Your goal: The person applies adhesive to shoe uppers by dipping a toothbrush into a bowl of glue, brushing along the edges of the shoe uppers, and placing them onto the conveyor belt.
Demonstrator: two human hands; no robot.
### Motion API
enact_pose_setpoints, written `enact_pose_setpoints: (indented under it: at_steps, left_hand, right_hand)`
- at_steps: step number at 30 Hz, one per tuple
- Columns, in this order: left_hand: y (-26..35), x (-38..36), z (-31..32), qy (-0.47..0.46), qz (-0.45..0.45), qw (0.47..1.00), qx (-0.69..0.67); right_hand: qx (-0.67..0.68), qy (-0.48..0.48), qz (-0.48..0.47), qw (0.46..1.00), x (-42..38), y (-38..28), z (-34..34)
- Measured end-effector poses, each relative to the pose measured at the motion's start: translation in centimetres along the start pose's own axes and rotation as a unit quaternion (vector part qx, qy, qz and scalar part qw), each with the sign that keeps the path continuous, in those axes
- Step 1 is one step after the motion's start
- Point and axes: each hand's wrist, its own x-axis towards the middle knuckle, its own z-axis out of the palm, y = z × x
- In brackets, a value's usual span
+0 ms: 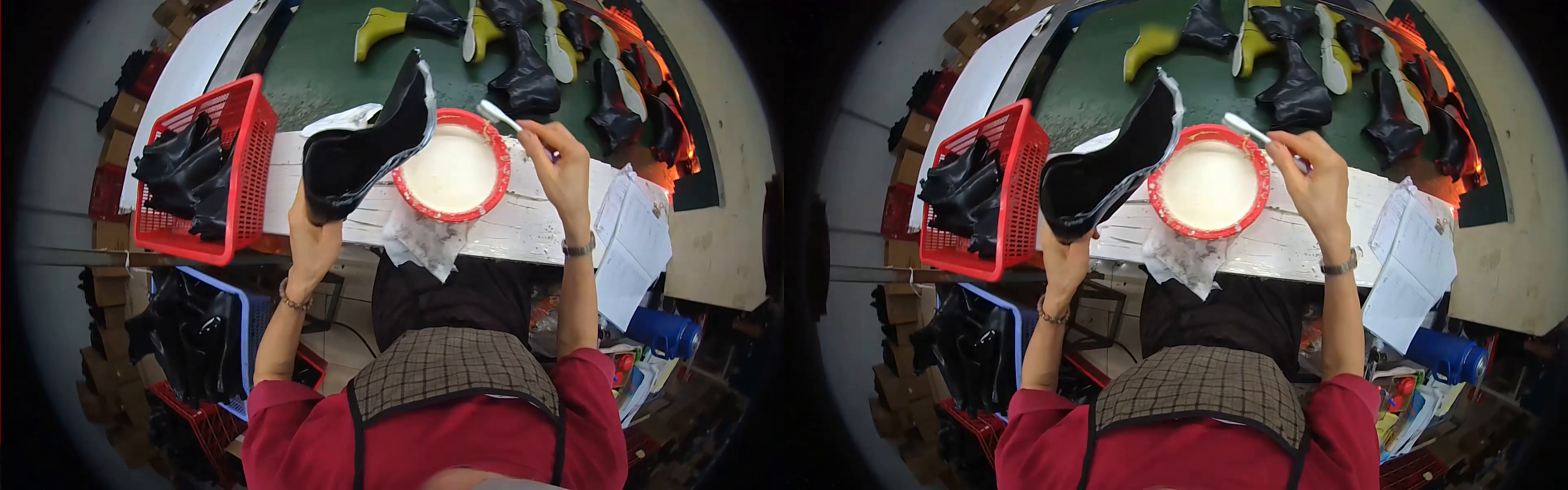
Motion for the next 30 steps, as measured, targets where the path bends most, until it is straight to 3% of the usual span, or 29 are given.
enact_pose_setpoints:
  at_steps: [4,8,10,12,14,16,22,24,26,28,30]
  left_hand:
    - [0.4,1.0,0.3,-0.027,-0.022,0.999,-0.006]
    - [1.8,2.1,-0.6,-0.033,-0.157,0.967,-0.196]
    - [2.6,2.2,-1.8,-0.007,-0.205,0.952,-0.226]
    - [2.4,2.4,-3.4,-0.031,-0.227,0.931,-0.283]
    - [1.9,2.6,-4.4,-0.041,-0.244,0.924,-0.290]
    - [1.3,2.8,-5.3,-0.113,-0.279,0.891,-0.340]
    - [-0.7,2.1,-6.8,-0.137,-0.323,0.847,-0.400]
    - [-1.3,2.1,-6.7,-0.145,-0.342,0.834,-0.409]
    - [-1.6,2.3,-6.6,-0.220,-0.351,0.810,-0.415]
    - [0.2,2.4,-5.0,-0.199,-0.349,0.815,-0.418]
    - [0.7,2.5,-4.6,-0.172,-0.344,0.820,-0.424]
  right_hand:
    - [0.040,-0.001,-0.019,0.999,-1.4,-1.9,0.1]
    - [0.026,0.019,-0.030,0.999,-0.7,-2.0,-1.3]
    - [-0.023,0.012,-0.012,1.000,-0.7,-0.8,-2.2]
    - [-0.160,-0.055,-0.020,0.985,-1.0,0.3,-1.9]
    - [-0.205,-0.083,-0.026,0.975,-1.6,1.5,-0.7]
    - [-0.349,-0.142,-0.130,0.917,-1.7,2.1,0.2]
    - [-0.229,-0.124,-0.038,0.965,-1.9,2.4,-1.3]
    - [0.039,-0.059,-0.014,0.997,-1.1,0.6,-1.9]
    - [0.105,-0.054,-0.047,0.992,-0.2,-0.8,-2.0]
    - [0.049,-0.088,-0.192,0.976,0.8,-2.3,-2.0]
    - [0.012,-0.097,-0.214,0.972,1.3,-2.9,-1.9]
